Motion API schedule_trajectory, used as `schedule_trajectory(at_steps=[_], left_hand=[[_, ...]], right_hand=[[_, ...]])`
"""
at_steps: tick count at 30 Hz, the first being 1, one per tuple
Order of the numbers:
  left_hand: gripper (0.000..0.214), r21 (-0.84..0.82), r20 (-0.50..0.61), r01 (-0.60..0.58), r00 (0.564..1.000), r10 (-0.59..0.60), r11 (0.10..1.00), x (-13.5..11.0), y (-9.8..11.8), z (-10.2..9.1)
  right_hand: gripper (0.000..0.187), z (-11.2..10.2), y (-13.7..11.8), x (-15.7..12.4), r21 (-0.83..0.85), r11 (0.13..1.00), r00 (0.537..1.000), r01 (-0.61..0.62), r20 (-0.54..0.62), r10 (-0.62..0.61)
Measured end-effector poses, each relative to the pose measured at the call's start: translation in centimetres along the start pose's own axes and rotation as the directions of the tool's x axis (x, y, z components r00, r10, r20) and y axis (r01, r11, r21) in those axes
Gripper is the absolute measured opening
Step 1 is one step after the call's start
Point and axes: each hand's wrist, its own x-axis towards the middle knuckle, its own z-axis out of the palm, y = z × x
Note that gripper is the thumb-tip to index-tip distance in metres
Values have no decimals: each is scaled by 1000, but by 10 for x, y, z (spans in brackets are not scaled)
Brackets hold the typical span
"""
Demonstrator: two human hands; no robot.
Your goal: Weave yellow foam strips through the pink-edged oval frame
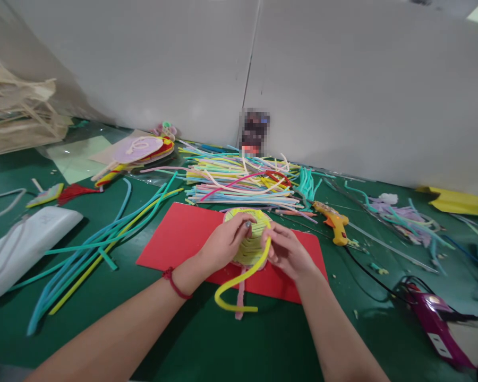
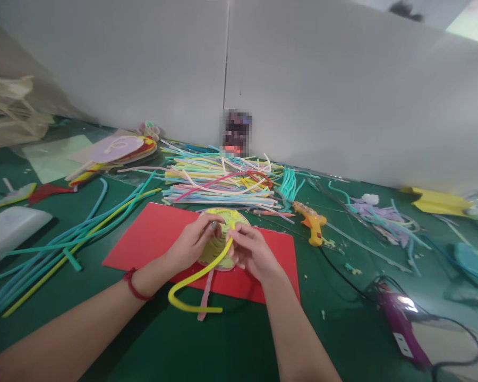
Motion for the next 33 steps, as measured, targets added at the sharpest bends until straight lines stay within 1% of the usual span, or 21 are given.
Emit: schedule_trajectory(at_steps=[1,2,3,4,6,7,9,12,14,16,18,20,22,24,25,26,28,30,32,33], left_hand=[[30,-8,1,3,1000,-3,1000,0,-1,0],[29,-11,6,5,1000,-5,1000,0,-2,0],[28,-12,9,7,1000,-7,1000,0,-2,0],[28,-9,16,12,1000,-12,1000,0,-1,0],[27,3,26,28,999,-28,1000,1,1,-1],[27,15,29,36,999,-36,999,1,2,-1],[27,51,47,47,998,-49,998,3,4,-2],[26,115,92,33,995,-44,993,4,5,-3],[24,128,121,13,992,-28,992,4,4,-3],[23,121,129,-5,992,-11,993,3,4,-2],[25,80,123,-12,992,2,997,2,4,-2],[33,-28,98,0,995,3,1000,2,4,-1],[40,-153,56,37,998,-29,987,3,4,-1],[37,-228,6,82,997,-83,970,6,3,-2],[32,-246,-23,107,993,-116,963,7,3,-2],[28,-258,-51,126,988,-144,958,8,2,-2],[24,-266,-87,153,980,-181,952,10,2,-3],[25,-228,-87,159,979,-183,961,10,2,-3],[29,-196,-60,153,984,-168,969,9,2,-3],[30,-200,-49,152,985,-165,968,9,2,-3]], right_hand=[[19,-2,-1,-1,87,993,997,81,-15,-80],[17,-4,-2,-1,187,967,985,172,-39,-167],[13,-6,-4,-2,289,921,965,262,-79,-249],[12,-9,-5,-2,382,856,937,349,-133,-323],[16,-15,-8,-1,509,733,891,451,-201,-408],[19,-18,-9,0,532,700,877,477,-231,-422],[22,-21,-10,2,508,697,862,507,-273,-427],[18,-19,-10,6,402,750,843,525,-367,-394],[12,-14,-9,9,341,793,833,504,-435,-343],[12,-8,-7,11,278,839,830,468,-466,-308],[16,-3,-6,12,199,868,829,454,-453,-329],[19,0,-5,12,149,880,833,452,-423,-357],[18,1,-5,11,181,872,839,454,-417,-350],[13,-1,-7,11,301,831,838,467,-452,-307],[9,-3,-8,10,377,790,834,483,-473,-284],[7,-6,-9,10,453,737,831,502,-489,-266],[11,-12,-12,10,581,607,827,542,-498,-261],[14,-18,-13,10,668,507,836,545,-476,-271],[15,-21,-12,10,712,457,846,533,-456,-277],[15,-22,-12,10,722,449,850,527,-444,-284]])
